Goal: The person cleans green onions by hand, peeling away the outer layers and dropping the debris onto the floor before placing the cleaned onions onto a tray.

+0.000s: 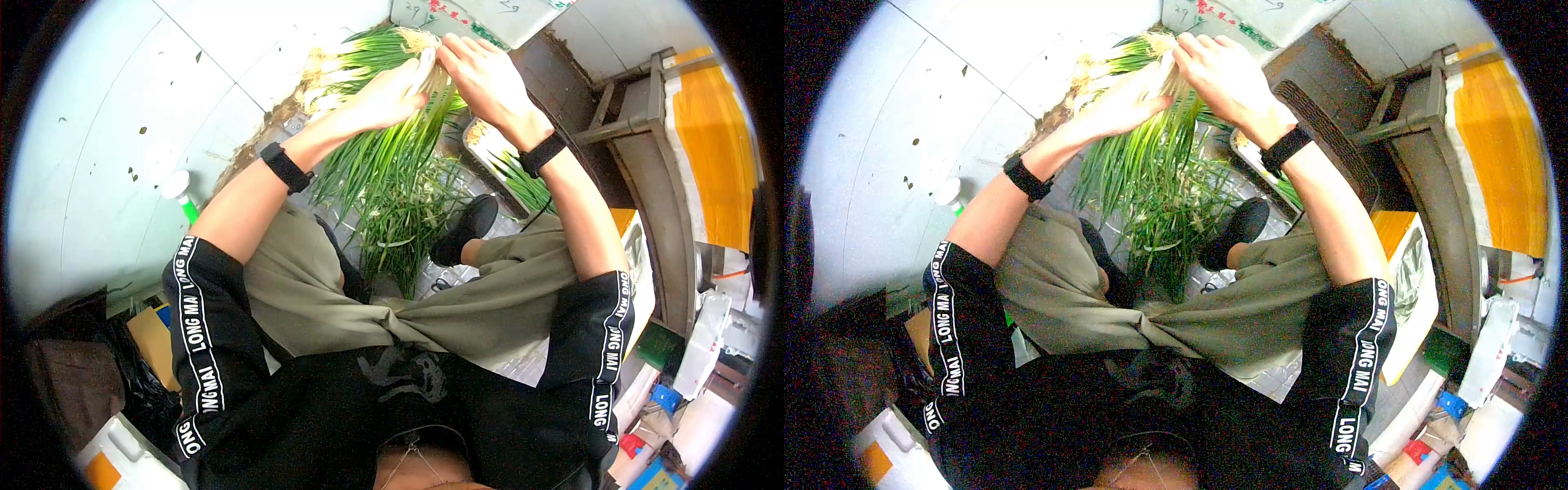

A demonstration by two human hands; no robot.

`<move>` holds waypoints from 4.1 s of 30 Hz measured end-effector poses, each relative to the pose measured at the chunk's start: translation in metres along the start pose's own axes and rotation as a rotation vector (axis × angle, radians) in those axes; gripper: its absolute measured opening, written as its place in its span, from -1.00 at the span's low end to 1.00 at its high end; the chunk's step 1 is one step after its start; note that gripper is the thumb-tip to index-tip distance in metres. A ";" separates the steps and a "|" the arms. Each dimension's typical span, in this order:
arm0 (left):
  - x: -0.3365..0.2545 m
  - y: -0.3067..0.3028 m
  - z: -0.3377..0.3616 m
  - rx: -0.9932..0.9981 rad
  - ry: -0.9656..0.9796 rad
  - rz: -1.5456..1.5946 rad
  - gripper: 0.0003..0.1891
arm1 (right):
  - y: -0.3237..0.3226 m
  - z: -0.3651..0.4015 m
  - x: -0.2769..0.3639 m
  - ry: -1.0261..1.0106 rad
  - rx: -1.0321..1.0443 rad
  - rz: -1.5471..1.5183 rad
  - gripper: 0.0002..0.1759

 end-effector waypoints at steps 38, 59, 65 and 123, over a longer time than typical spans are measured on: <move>0.003 0.020 0.002 0.153 0.019 0.104 -0.86 | -0.015 0.018 -0.089 0.450 -0.144 -0.110 -0.78; -0.050 -0.039 0.026 0.067 0.275 0.039 -0.79 | 0.109 0.091 -0.027 0.311 0.586 -0.570 -0.83; -0.048 -0.039 0.028 0.076 0.283 -0.072 -0.78 | 0.070 0.071 -0.020 0.180 0.414 -0.595 -0.74; -0.039 -0.011 0.022 0.258 0.043 0.289 -0.74 | -0.027 0.015 -0.002 0.096 -0.130 -0.334 -0.52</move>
Point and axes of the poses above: each hand's wrist, its own z-axis away from the middle knuckle, its own y-axis out of the palm, x = y × z, the point moved 10 cm from there along -z, towards the middle knuckle, and after that the axes turned 1 degree about x, right-handed, at the moved point
